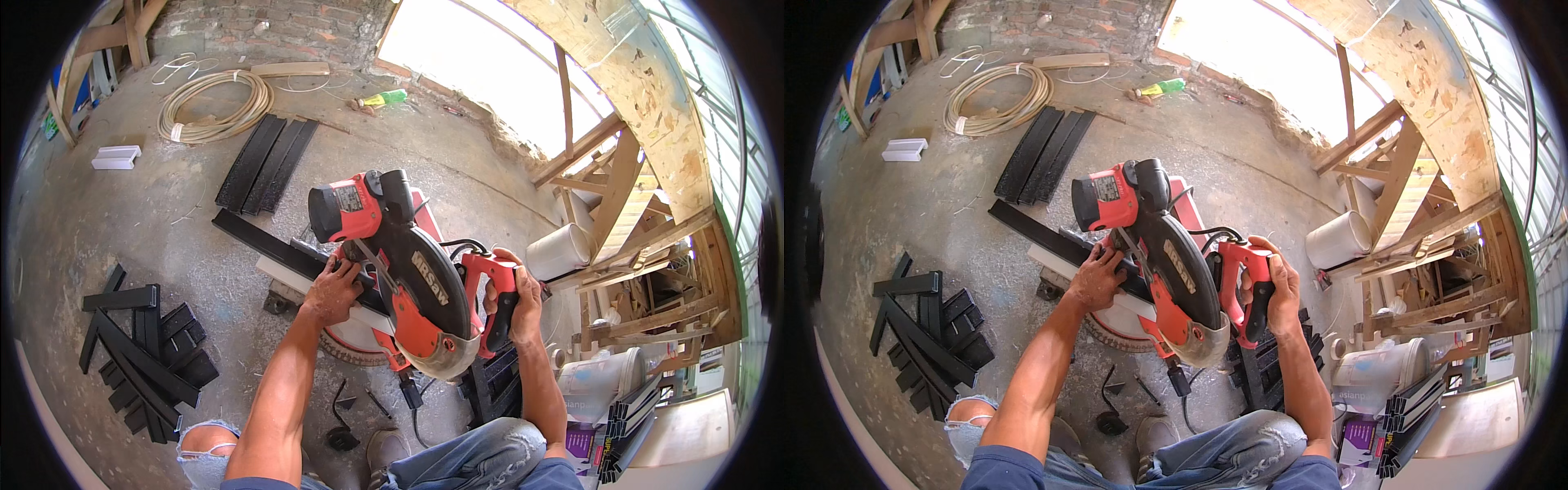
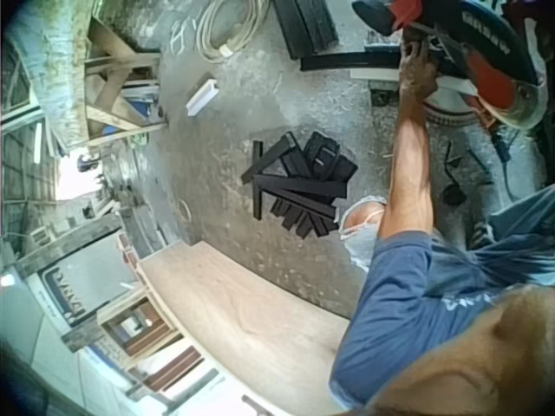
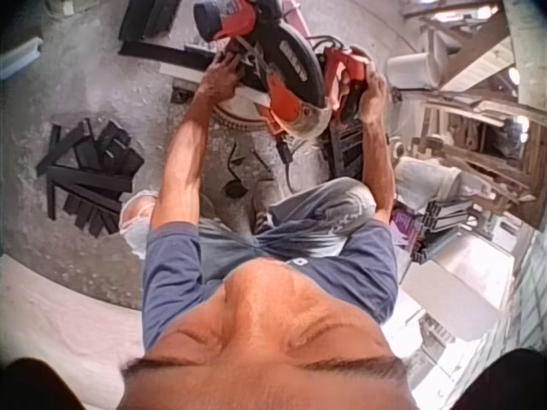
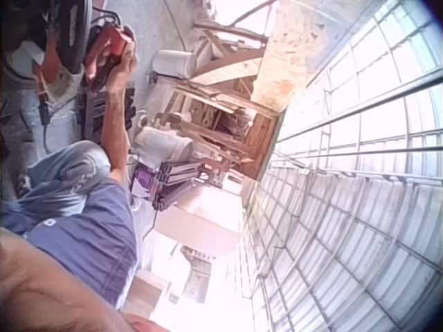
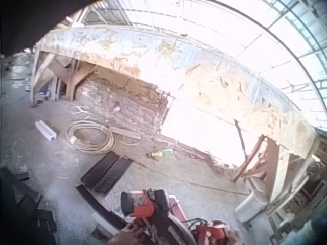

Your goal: The person cuts a black metal tube using a power miter saw, then checks the cut edge and prepares another tube for cutting.

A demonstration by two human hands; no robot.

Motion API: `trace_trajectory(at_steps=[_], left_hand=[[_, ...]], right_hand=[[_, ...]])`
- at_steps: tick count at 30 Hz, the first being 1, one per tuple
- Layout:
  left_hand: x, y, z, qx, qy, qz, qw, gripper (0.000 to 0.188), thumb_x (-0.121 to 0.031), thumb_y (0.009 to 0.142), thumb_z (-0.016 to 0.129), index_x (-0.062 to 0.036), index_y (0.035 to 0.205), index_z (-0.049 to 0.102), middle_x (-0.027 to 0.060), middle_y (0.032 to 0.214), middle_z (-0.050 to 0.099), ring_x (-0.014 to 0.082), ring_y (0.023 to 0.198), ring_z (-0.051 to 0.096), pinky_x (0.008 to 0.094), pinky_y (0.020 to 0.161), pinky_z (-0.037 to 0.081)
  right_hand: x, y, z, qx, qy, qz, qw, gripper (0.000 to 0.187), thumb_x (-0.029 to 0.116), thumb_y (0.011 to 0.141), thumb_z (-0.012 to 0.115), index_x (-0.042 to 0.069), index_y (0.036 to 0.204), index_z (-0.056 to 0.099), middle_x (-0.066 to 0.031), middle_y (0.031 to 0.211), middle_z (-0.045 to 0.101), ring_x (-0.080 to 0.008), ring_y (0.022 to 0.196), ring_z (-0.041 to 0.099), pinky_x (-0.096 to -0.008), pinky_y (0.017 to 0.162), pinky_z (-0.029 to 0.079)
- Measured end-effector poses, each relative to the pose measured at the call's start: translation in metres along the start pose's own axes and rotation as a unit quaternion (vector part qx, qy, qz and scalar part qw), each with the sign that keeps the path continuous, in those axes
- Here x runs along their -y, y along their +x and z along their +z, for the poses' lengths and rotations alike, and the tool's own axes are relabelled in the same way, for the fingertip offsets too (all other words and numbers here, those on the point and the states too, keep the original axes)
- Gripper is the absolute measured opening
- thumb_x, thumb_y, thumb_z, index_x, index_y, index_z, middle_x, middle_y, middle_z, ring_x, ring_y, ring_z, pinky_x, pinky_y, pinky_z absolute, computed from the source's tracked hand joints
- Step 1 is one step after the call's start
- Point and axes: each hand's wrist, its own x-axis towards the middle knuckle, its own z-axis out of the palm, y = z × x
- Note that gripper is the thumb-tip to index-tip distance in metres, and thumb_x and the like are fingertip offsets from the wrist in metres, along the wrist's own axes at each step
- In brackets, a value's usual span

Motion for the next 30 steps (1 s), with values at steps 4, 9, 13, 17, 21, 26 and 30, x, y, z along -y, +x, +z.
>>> trace_trajectory(at_steps=[4, 9, 13, 17, 21, 26, 30], left_hand=[[0.0014, -0.0004, -0.0003, 0.017, 0.010, 0.002, 1.000, 0.041, -0.033, 0.074, 0.082, -0.0098, 0.107, 0.078, 0.0172, 0.139, 0.050, 0.0356, 0.138, 0.043, 0.0591, 0.121, 0.028], [0.0026, -0.0001, 0.0003, 0.013, 0.012, 0.008, 1.000, 0.041, -0.034, 0.074, 0.082, -0.0094, 0.107, 0.078, 0.0173, 0.139, 0.050, 0.0364, 0.137, 0.044, 0.0592, 0.120, 0.029], [0.0020, 0.0001, 0.0001, 0.013, 0.007, 0.004, 1.000, 0.041, -0.034, 0.074, 0.082, -0.0092, 0.107, 0.077, 0.0172, 0.139, 0.051, 0.0366, 0.137, 0.044, 0.0592, 0.120, 0.030], [0.0018, 0.0001, 0.0006, 0.015, 0.016, 0.002, 1.000, 0.041, -0.034, 0.075, 0.082, -0.0095, 0.107, 0.077, 0.0171, 0.139, 0.051, 0.0360, 0.138, 0.044, 0.0593, 0.120, 0.030], [0.0012, 0.0001, 0.0001, 0.022, 0.014, 0.002, 1.000, 0.040, -0.035, 0.075, 0.082, -0.0098, 0.106, 0.077, 0.0170, 0.139, 0.051, 0.0355, 0.138, 0.044, 0.0594, 0.120, 0.029], [0.0023, -0.0016, 0.0023, -0.023, -0.006, 0.007, 1.000, 0.031, -0.030, 0.074, 0.082, -0.0094, 0.096, 0.077, 0.0127, 0.131, 0.051, 0.0334, 0.134, 0.045, 0.0584, 0.122, 0.029], [0.0012, -0.0007, 0.0024, -0.024, -0.006, 0.006, 1.000, 0.031, -0.030, 0.074, 0.083, -0.0091, 0.095, 0.077, 0.0125, 0.130, 0.051, 0.0332, 0.134, 0.045, 0.0586, 0.122, 0.029]], right_hand=[[-0.0013, -0.0026, 0.0005, 0.006, 0.000, -0.004, 1.000, 0.061, 0.047, 0.109, 0.045, -0.004, 0.142, 0.049, -0.0084, 0.074, 0.061, -0.0144, 0.054, 0.054, -0.0277, 0.051, 0.047], [-0.0089, -0.0076, -0.0017, 0.001, 0.017, -0.012, 1.000, 0.060, 0.046, 0.110, 0.044, -0.005, 0.143, 0.048, -0.0088, 0.074, 0.061, -0.0148, 0.055, 0.055, -0.0277, 0.052, 0.047], [-0.0084, -0.0085, -0.0015, 0.002, 0.011, -0.011, 1.000, 0.060, 0.045, 0.110, 0.044, -0.005, 0.143, 0.048, -0.0090, 0.074, 0.061, -0.0150, 0.055, 0.055, -0.0277, 0.053, 0.047], [-0.0086, -0.0082, -0.0005, 0.000, 0.020, -0.011, 1.000, 0.060, 0.045, 0.110, 0.044, -0.005, 0.143, 0.048, -0.0091, 0.074, 0.061, -0.0149, 0.055, 0.055, -0.0277, 0.052, 0.047], [-0.0051, -0.0061, -0.0005, 0.002, 0.016, -0.008, 1.000, 0.061, 0.046, 0.110, 0.045, -0.005, 0.143, 0.048, -0.0090, 0.074, 0.061, -0.0147, 0.055, 0.054, -0.0277, 0.052, 0.047], [-0.0046, -0.0059, 0.0007, 0.001, 0.016, -0.001, 1.000, 0.061, 0.047, 0.109, 0.046, -0.005, 0.143, 0.048, -0.0087, 0.074, 0.061, -0.0145, 0.054, 0.054, -0.0276, 0.052, 0.047], [-0.0063, -0.0060, -0.0007, 0.000, 0.021, -0.003, 1.000, 0.060, 0.046, 0.110, 0.045, -0.004, 0.143, 0.048, -0.0085, 0.074, 0.061, -0.0141, 0.055, 0.054, -0.0275, 0.052, 0.047]])
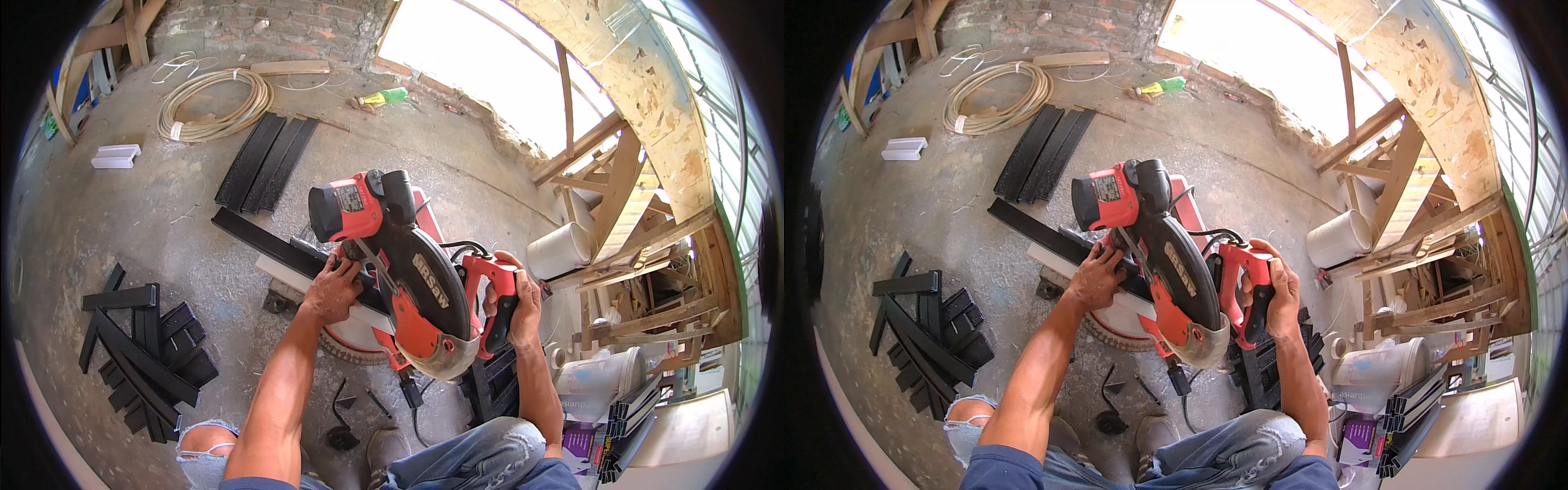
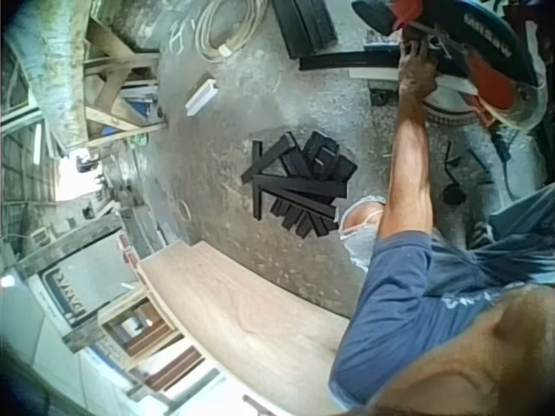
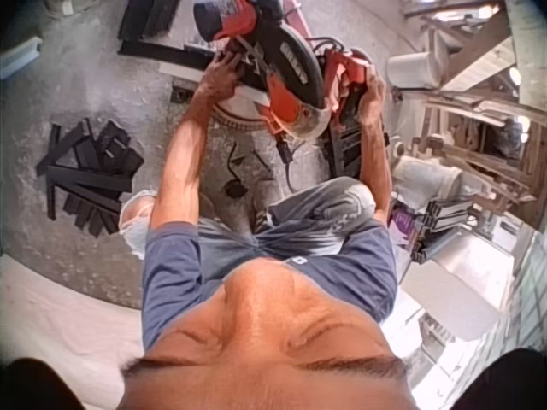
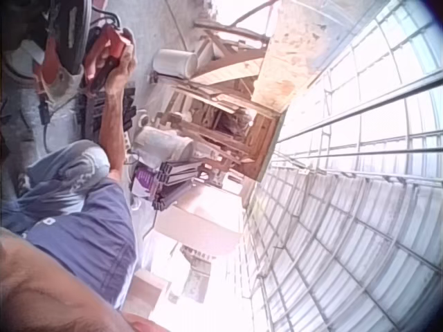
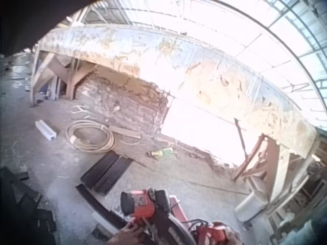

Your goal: The person cuts a black metal tube using a power miter saw, then checks the cut edge and prepares another tube for cutting.

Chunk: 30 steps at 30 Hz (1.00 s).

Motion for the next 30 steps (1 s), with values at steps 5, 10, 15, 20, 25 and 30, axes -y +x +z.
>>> trace_trajectory(at_steps=[5, 10, 15, 20, 25, 30], left_hand=[[-0.0002, -0.0003, -0.0025, 0.004, 0.005, -0.001, 1.000, 0.031, -0.031, 0.074, 0.083, -0.0092, 0.095, 0.077, 0.0124, 0.130, 0.051, 0.0327, 0.134, 0.045, 0.0591, 0.121, 0.029], [-0.0010, 0.0006, -0.0023, 0.010, 0.005, -0.002, 1.000, 0.031, -0.031, 0.075, 0.083, -0.0093, 0.096, 0.077, 0.0123, 0.130, 0.051, 0.0327, 0.134, 0.045, 0.0593, 0.121, 0.030], [0.0005, 0.0000, -0.0022, 0.010, 0.008, 0.000, 1.000, 0.031, -0.031, 0.075, 0.082, -0.0095, 0.097, 0.077, 0.0122, 0.130, 0.051, 0.0329, 0.134, 0.045, 0.0593, 0.121, 0.030], [0.0000, 0.0002, -0.0016, 0.017, 0.009, -0.003, 1.000, 0.031, -0.031, 0.075, 0.082, -0.0095, 0.097, 0.077, 0.0121, 0.130, 0.051, 0.0330, 0.134, 0.045, 0.0591, 0.120, 0.030], [-0.0004, 0.0005, -0.0037, 0.016, 0.005, -0.003, 1.000, 0.031, -0.030, 0.075, 0.082, -0.0092, 0.097, 0.077, 0.0121, 0.129, 0.051, 0.0331, 0.134, 0.045, 0.0591, 0.121, 0.030], [0.0003, 0.0004, -0.0018, 0.016, 0.002, -0.004, 1.000, 0.030, -0.030, 0.075, 0.082, -0.0090, 0.097, 0.077, 0.0121, 0.129, 0.051, 0.0328, 0.134, 0.045, 0.0591, 0.121, 0.030]], right_hand=[[0.0007, 0.0000, 0.0012, 0.002, 0.009, 0.003, 1.000, 0.059, 0.045, 0.110, 0.045, -0.003, 0.143, 0.048, -0.0084, 0.074, 0.061, -0.0137, 0.055, 0.054, -0.0274, 0.052, 0.047], [-0.0001, 0.0004, -0.0009, 0.002, 0.001, 0.002, 1.000, 0.058, 0.045, 0.110, 0.044, -0.003, 0.143, 0.049, -0.0086, 0.074, 0.060, -0.0138, 0.055, 0.054, -0.0271, 0.051, 0.047], [0.0004, 0.0004, -0.0007, 0.008, 0.021, 0.001, 1.000, 0.058, 0.043, 0.110, 0.047, -0.005, 0.144, 0.049, -0.0084, 0.076, 0.063, -0.0136, 0.057, 0.056, -0.0269, 0.052, 0.047], [-0.0001, 0.0000, -0.0010, 0.008, 0.020, -0.004, 1.000, 0.059, 0.043, 0.110, 0.047, -0.005, 0.144, 0.049, -0.0082, 0.076, 0.062, -0.0136, 0.057, 0.056, -0.0270, 0.052, 0.047], [0.0006, 0.0000, 0.0011, -0.001, 0.001, 0.002, 1.000, 0.058, 0.045, 0.110, 0.046, -0.002, 0.143, 0.049, -0.0081, 0.073, 0.060, -0.0137, 0.055, 0.054, -0.0268, 0.052, 0.047], [-0.0002, 0.0002, 0.0007, -0.001, 0.007, 0.001, 1.000, 0.059, 0.045, 0.109, 0.046, -0.003, 0.143, 0.049, -0.0083, 0.073, 0.060, -0.0138, 0.054, 0.054, -0.0271, 0.052, 0.047]])
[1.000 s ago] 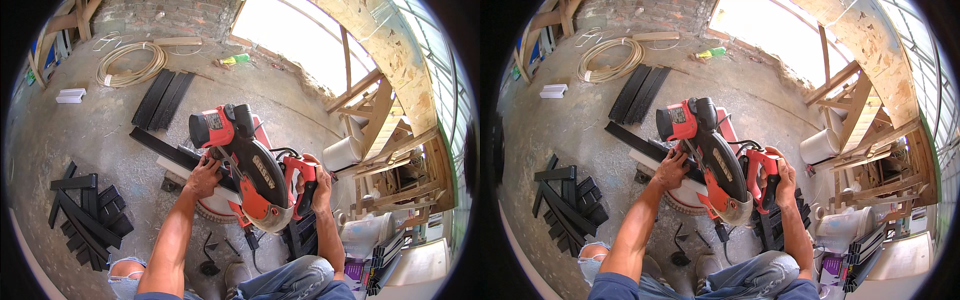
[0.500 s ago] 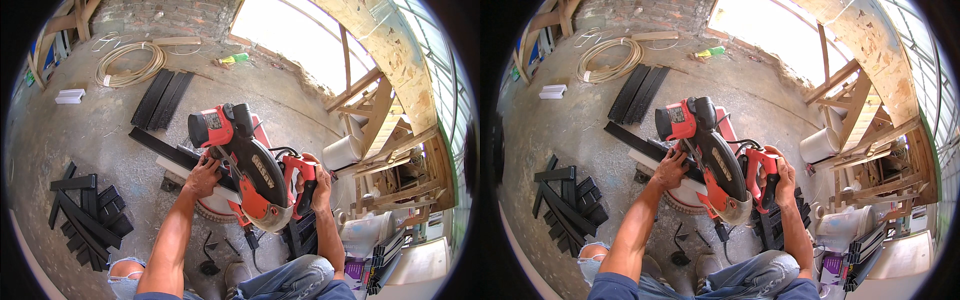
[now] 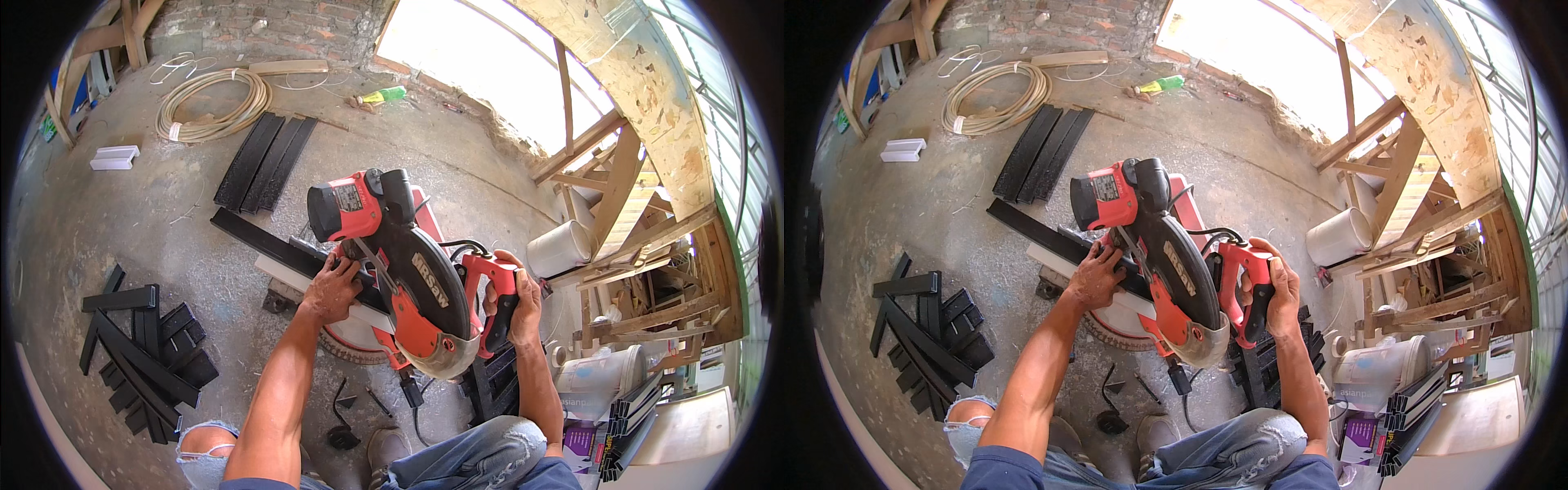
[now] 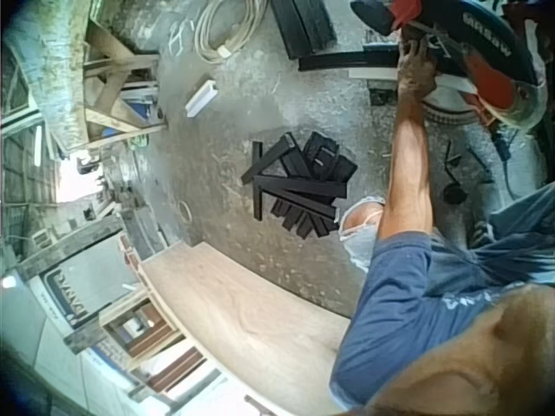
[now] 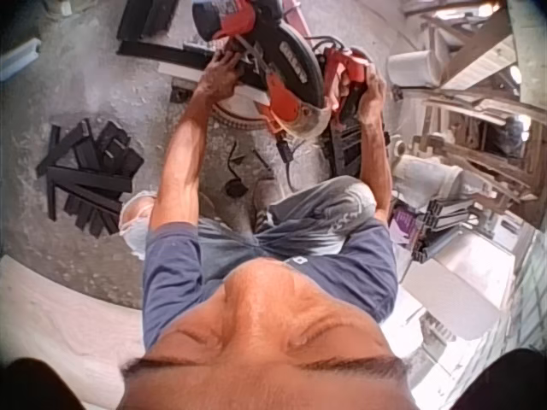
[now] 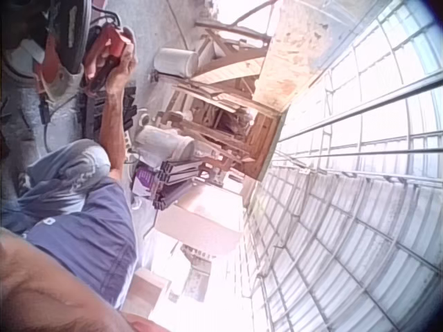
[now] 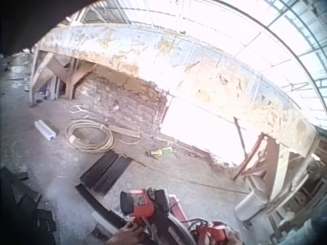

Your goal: The person cuts a black metal tube using a power miter saw, then checks the cut edge and prepares another tube for cutting.

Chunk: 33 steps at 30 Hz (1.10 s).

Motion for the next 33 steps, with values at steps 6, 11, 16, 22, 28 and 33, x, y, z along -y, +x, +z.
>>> trace_trajectory(at_steps=[6, 11, 16, 22, 28, 33], left_hand=[[-0.0004, -0.0003, -0.0019, -0.007, 0.000, 0.003, 1.000, 0.029, -0.028, 0.075, 0.082, -0.0087, 0.096, 0.077, 0.0120, 0.129, 0.051, 0.0325, 0.134, 0.045, 0.0587, 0.121, 0.030], [-0.0004, 0.0000, -0.0023, -0.003, 0.001, 0.004, 1.000, 0.029, -0.028, 0.076, 0.082, -0.0086, 0.097, 0.077, 0.0123, 0.129, 0.051, 0.0327, 0.134, 0.045, 0.0586, 0.121, 0.031], [-0.0006, -0.0005, -0.0021, -0.005, 0.001, 0.003, 1.000, 0.030, -0.029, 0.076, 0.082, -0.0089, 0.097, 0.077, 0.0126, 0.129, 0.051, 0.0329, 0.133, 0.045, 0.0588, 0.121, 0.031], [-0.0007, 0.0005, -0.0023, -0.001, 0.005, 0.003, 1.000, 0.031, -0.030, 0.075, 0.082, -0.0092, 0.098, 0.077, 0.0127, 0.130, 0.051, 0.0332, 0.134, 0.045, 0.0592, 0.121, 0.030], [0.0000, 0.0001, -0.0015, 0.004, 0.005, 0.002, 1.000, 0.032, -0.030, 0.075, 0.082, -0.0096, 0.098, 0.077, 0.0132, 0.132, 0.051, 0.0338, 0.134, 0.045, 0.0592, 0.121, 0.030], [0.0013, -0.0006, 0.0020, -0.001, 0.005, 0.002, 1.000, 0.032, -0.031, 0.075, 0.082, -0.0099, 0.099, 0.077, 0.0133, 0.132, 0.051, 0.0339, 0.134, 0.045, 0.0595, 0.121, 0.029]], right_hand=[[0.0000, -0.0001, -0.0001, -0.001, -0.008, -0.004, 1.000, 0.059, 0.045, 0.109, 0.046, -0.003, 0.143, 0.049, -0.0080, 0.074, 0.061, -0.0138, 0.054, 0.054, -0.0278, 0.052, 0.047], [0.0000, -0.0003, 0.0000, -0.003, -0.012, -0.003, 1.000, 0.060, 0.045, 0.109, 0.046, -0.003, 0.144, 0.049, -0.0075, 0.073, 0.061, -0.0138, 0.054, 0.054, -0.0280, 0.052, 0.046], [-0.0007, 0.0000, -0.0014, 0.001, -0.010, -0.004, 1.000, 0.060, 0.046, 0.109, 0.047, -0.003, 0.143, 0.049, -0.0081, 0.074, 0.061, -0.0138, 0.055, 0.054, -0.0277, 0.052, 0.047], [0.0005, -0.0005, -0.0009, 0.002, -0.009, -0.003, 1.000, 0.060, 0.046, 0.109, 0.047, -0.004, 0.143, 0.049, -0.0084, 0.074, 0.061, -0.0140, 0.055, 0.055, -0.0275, 0.052, 0.047], [0.0006, -0.0005, -0.0006, 0.002, -0.011, -0.003, 1.000, 0.059, 0.046, 0.109, 0.047, -0.003, 0.143, 0.049, -0.0087, 0.074, 0.061, -0.0140, 0.055, 0.055, -0.0275, 0.052, 0.047], [-0.0016, -0.0003, -0.0014, 0.000, -0.006, -0.001, 1.000, 0.059, 0.045, 0.109, 0.047, -0.003, 0.143, 0.049, -0.0087, 0.074, 0.061, -0.0140, 0.055, 0.054, -0.0276, 0.052, 0.047]])
